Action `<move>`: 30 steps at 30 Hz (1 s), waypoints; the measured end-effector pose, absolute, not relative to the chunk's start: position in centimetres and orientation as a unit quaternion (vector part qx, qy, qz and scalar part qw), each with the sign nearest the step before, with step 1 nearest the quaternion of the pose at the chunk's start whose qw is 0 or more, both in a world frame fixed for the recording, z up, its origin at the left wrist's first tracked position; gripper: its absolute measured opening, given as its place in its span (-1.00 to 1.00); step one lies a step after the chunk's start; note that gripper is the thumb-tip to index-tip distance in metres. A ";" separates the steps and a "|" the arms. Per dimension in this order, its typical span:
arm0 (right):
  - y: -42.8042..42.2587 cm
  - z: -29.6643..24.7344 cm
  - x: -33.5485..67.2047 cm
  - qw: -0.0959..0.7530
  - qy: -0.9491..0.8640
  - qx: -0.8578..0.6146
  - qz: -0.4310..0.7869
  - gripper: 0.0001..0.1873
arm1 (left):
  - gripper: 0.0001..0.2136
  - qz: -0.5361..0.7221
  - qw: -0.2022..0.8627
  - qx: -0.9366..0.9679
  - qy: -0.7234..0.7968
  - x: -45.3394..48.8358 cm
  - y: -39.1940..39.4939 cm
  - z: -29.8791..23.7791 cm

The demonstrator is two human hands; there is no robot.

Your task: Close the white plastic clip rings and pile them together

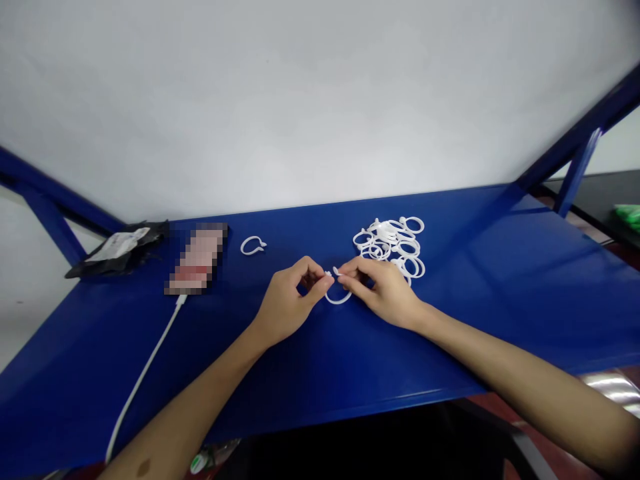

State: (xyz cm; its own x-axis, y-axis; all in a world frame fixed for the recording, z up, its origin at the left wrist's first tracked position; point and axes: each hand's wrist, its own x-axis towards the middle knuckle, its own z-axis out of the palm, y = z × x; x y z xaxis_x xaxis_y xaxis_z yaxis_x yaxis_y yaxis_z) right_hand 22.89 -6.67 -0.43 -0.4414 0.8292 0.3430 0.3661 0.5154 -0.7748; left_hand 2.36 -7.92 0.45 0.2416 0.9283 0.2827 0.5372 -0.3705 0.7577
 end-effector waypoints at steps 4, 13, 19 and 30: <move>-7.2 0.0 22.9 0.349 -0.822 -0.327 0.311 -0.86 | -0.68 0.353 0.358 0.716 0.484 1.8 -7.5 0.4; -7.5 -0.2 23.2 0.343 -0.876 -0.237 0.242 -0.76 | -0.70 0.338 0.339 0.738 0.476 2.1 -7.7 0.3; -6.8 -0.2 23.5 0.311 -0.895 -0.252 0.194 -0.72 | -0.74 0.308 0.213 0.797 0.474 2.0 -7.3 -0.3; -1.6 -0.6 28.0 0.308 -0.831 -0.462 -0.025 -0.68 | -0.68 0.136 -0.133 0.721 0.666 -5.9 -2.5 -0.9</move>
State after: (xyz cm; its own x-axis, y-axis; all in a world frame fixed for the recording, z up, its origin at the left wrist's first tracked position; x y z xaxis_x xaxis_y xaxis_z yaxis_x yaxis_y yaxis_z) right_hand 27.98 -1.59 -0.59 -0.3831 0.7532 0.5347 0.7842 0.5712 -0.2426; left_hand -5.95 -2.55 -0.94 0.0754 0.9247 0.3731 0.9970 -0.0772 -0.0100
